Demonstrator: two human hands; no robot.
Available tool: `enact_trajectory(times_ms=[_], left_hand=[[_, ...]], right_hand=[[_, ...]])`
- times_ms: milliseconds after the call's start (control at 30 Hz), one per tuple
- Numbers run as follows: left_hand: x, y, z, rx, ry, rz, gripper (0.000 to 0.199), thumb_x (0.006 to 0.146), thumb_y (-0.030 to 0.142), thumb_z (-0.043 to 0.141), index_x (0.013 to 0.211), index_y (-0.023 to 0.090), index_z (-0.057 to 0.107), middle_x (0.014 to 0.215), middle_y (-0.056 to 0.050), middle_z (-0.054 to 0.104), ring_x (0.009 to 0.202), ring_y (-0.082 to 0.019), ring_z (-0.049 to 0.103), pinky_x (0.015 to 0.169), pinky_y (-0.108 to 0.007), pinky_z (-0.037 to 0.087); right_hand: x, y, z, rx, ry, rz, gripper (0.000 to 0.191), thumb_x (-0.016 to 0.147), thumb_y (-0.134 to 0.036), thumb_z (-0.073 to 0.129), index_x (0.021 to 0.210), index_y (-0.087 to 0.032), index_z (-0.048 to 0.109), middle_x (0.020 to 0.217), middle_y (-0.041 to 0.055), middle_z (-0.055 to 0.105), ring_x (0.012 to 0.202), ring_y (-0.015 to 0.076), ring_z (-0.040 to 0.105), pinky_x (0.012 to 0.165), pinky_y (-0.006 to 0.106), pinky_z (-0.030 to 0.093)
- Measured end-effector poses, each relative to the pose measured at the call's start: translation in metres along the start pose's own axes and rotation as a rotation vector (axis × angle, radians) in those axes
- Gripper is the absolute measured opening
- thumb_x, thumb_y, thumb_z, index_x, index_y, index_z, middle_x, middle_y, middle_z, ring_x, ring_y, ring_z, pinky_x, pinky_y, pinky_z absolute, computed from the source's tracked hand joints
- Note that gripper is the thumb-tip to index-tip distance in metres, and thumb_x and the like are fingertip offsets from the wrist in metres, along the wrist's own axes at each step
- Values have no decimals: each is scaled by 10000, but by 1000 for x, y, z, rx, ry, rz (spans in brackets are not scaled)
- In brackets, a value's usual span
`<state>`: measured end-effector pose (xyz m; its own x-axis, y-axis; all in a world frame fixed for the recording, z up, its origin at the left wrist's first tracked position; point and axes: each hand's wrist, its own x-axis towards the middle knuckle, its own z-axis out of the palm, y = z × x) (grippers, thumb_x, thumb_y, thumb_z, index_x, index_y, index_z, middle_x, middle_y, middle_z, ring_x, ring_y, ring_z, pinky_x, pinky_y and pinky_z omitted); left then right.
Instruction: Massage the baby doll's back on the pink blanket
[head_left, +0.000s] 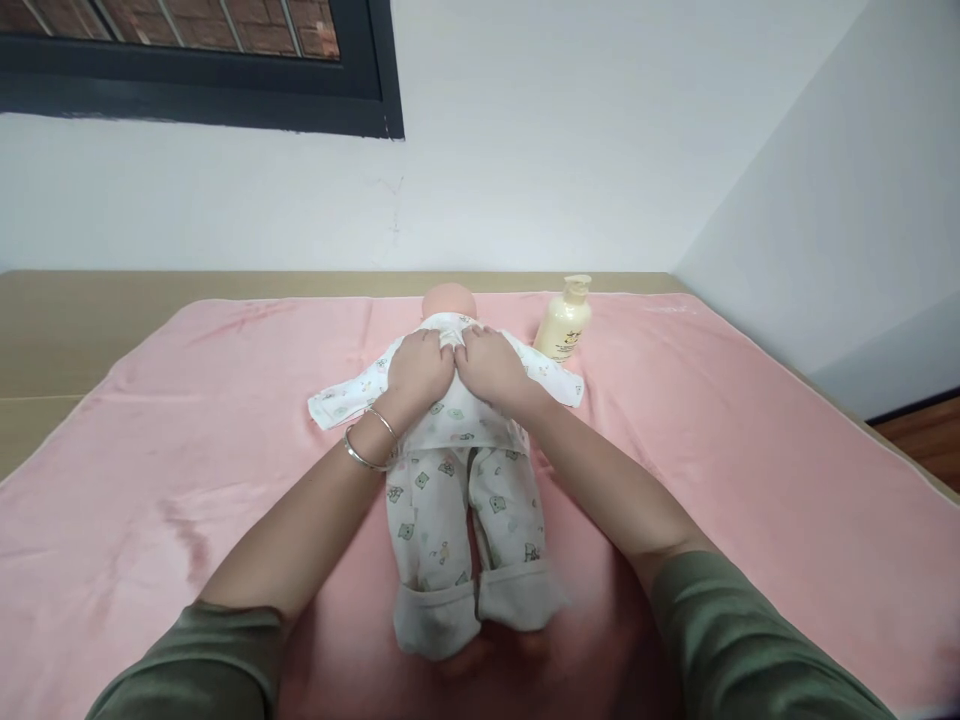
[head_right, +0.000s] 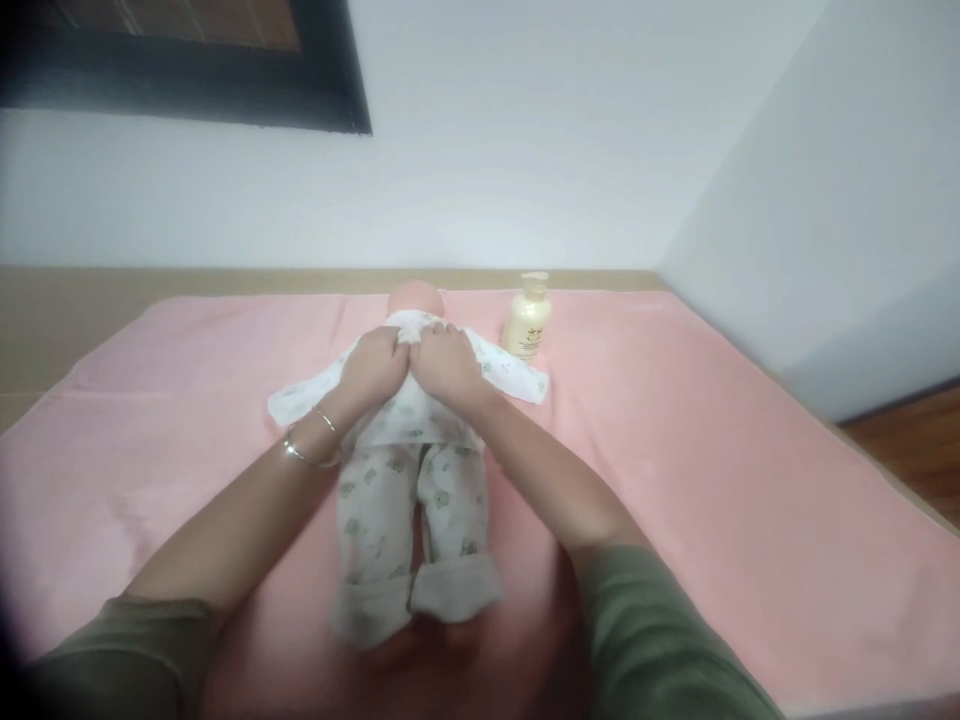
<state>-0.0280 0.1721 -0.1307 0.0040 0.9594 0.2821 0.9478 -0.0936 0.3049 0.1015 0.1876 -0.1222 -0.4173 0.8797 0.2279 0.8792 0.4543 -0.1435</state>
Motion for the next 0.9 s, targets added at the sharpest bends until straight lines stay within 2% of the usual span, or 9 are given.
enact_trajectory(times_ms=[100,200,300,400,533,667,800,900], left_hand=[[8,-10,-4,-123,-64,-116,386,962,353,365,1106,174,677,1199,-180,728,1115,-346,663,929,-459,520],[10,-13,-5,-156,-76,-146,390,961,365,365,1147,190,661,1231,-170,727,1120,-349,667,903,-459,526],[7,-7,-4,-46,-56,-113,404,988,370,340,1144,152,643,1187,-203,723,1110,-357,668,917,-463,520],[0,4,-2,50,-17,-90,383,1007,339,340,1148,115,616,1165,-227,708,1121,-362,660,946,-467,509],[-12,19,-1,81,29,-42,288,1002,251,363,1101,134,607,1129,-213,695,1112,-337,651,950,-441,505],[-13,19,-2,48,28,-35,289,985,247,380,1107,138,618,1154,-216,696,1153,-347,639,967,-455,508],[1,1,0,-66,-40,-99,382,968,327,393,1187,137,642,1250,-201,706,1200,-357,639,1015,-473,499],[10,-10,5,-158,-23,-140,446,954,350,389,1256,151,649,1316,-172,701,1252,-344,627,1070,-463,472]], right_hand=[[-11,-16,-2,-94,-6,-66,403,1012,-205,360,1196,-37,676,1248,247,695,1189,347,619,1079,470,425],[-13,-20,-1,-98,0,-84,389,997,-190,382,1204,-40,676,1275,250,689,1223,349,608,1112,469,408],[-4,-7,3,19,28,-29,413,1020,-237,345,1215,-80,673,1335,207,678,1265,317,595,1113,429,428],[10,14,7,124,33,34,442,1018,-287,339,1248,-70,648,1408,203,639,1308,319,566,1131,435,423],[19,26,8,199,7,58,428,1018,-300,318,1189,-111,661,1315,174,692,1202,304,611,1085,439,454],[11,16,3,101,9,49,414,1021,-261,322,1205,-87,650,1332,200,672,1202,318,607,1089,457,444],[-4,-4,2,-28,-4,25,397,1020,-216,345,1211,-57,655,1289,242,678,1227,347,602,1088,471,442],[-11,-12,5,-54,32,-27,374,1003,-176,374,1194,-56,673,1278,240,685,1272,352,584,1115,468,426]])
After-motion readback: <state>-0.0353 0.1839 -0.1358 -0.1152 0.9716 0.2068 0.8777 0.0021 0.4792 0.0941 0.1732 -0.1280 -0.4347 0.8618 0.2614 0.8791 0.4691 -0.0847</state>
